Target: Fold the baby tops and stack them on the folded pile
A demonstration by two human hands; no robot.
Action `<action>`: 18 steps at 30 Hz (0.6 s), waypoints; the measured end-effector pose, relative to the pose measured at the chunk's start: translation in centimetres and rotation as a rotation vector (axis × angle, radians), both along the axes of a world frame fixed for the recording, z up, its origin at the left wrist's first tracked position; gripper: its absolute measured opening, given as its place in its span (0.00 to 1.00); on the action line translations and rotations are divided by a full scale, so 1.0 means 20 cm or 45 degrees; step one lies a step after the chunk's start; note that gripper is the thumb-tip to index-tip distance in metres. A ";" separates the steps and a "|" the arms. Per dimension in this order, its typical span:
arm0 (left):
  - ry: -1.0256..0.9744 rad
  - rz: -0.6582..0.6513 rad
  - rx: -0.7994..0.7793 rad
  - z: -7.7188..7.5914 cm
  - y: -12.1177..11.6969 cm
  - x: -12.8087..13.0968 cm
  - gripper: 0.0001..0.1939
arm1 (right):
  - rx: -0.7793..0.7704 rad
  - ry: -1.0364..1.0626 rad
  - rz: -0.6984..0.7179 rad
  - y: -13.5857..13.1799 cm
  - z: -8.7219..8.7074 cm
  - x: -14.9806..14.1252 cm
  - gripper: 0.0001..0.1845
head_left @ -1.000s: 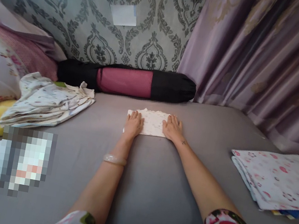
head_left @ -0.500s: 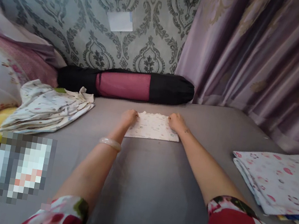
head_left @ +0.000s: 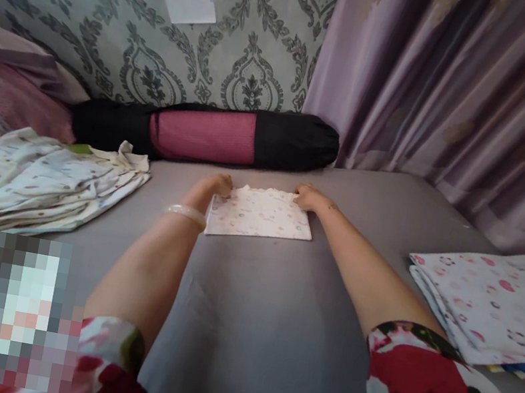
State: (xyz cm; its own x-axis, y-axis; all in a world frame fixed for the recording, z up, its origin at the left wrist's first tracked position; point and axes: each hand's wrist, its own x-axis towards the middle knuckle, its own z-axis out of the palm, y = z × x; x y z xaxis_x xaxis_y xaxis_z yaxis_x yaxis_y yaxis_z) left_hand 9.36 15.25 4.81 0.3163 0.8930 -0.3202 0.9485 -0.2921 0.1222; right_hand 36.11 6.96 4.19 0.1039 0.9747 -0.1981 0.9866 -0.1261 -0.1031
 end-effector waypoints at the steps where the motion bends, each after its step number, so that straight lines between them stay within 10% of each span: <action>1: 0.008 -0.004 0.001 0.00 0.00 0.00 0.20 | -0.005 0.002 0.001 0.00 0.00 0.00 0.22; 18: -0.116 0.102 0.258 0.11 -0.30 -0.05 0.14 | 0.374 0.443 0.011 -0.19 0.08 0.01 0.14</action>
